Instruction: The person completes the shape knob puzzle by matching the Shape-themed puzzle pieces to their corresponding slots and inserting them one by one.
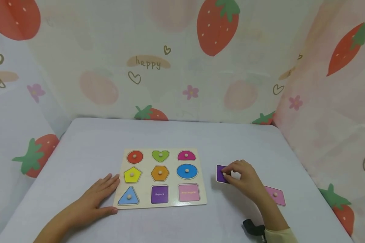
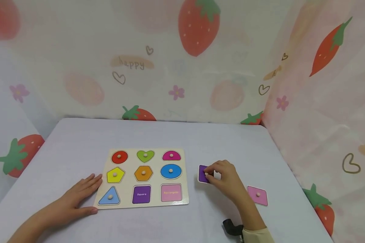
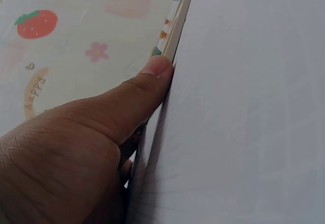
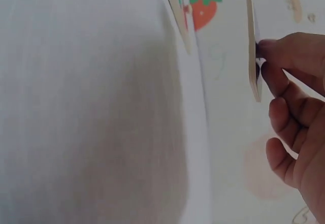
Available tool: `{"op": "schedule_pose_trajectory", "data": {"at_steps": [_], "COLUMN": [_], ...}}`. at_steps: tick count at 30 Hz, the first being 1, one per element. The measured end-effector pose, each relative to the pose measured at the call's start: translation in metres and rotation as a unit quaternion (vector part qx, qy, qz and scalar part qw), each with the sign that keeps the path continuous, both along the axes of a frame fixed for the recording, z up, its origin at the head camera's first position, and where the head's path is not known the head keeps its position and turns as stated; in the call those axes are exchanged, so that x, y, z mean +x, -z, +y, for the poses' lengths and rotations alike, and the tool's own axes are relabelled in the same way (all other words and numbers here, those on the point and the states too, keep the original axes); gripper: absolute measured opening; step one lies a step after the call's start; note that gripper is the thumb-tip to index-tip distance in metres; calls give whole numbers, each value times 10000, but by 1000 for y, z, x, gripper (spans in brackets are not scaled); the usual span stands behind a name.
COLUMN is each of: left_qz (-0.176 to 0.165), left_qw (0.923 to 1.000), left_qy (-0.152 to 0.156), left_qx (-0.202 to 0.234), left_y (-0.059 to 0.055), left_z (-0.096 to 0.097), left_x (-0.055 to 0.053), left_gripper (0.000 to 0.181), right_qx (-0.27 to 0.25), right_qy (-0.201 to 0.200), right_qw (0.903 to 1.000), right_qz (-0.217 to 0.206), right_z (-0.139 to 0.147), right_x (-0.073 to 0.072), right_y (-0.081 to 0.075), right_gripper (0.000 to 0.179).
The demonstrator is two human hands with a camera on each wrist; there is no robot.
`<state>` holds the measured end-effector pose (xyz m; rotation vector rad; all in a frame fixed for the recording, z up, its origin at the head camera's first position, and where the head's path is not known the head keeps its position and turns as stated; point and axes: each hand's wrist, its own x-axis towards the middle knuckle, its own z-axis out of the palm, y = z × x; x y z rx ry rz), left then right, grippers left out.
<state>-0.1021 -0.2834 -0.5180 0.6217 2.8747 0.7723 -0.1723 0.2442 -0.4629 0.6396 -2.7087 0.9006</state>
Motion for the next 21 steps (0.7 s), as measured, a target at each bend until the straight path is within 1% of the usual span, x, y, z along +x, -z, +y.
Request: {"op": "schedule_pose_trajectory", "data": {"at_steps": [3,9,12,17,19,21], "left_qz": [11,-44,-91,-136,-167,-203], "left_qw": [10000,10000,9999,9999,9998,9997], "left_qy": [43,-28,-67,-93,-101,-114], "left_qx": [13,-9,-24,6,18,30], "left_y": [0,0,0,0,0,-1], "left_z": [1,0,0,0,1,1], "left_x": [0,0,0,0,-1,0], "left_gripper": [99,100,101,101,101,102], "right_qx": [107,251,449,674,712,774], "right_qy": [-71,-207,-351,-707,-857,-931], "right_qw": [9999,9993,9983,9950,9934,9924], "right_qz": [-49,-182,-89,229,280,230], "right_z": [-11,-39,-55,-80,-89,-98], "right_x": [0,0,-2,-6,-6,-5], "right_y": [-4,-14,-19,-26,-28,-30], "right_gripper": [19,18,15,13,13,13]}}
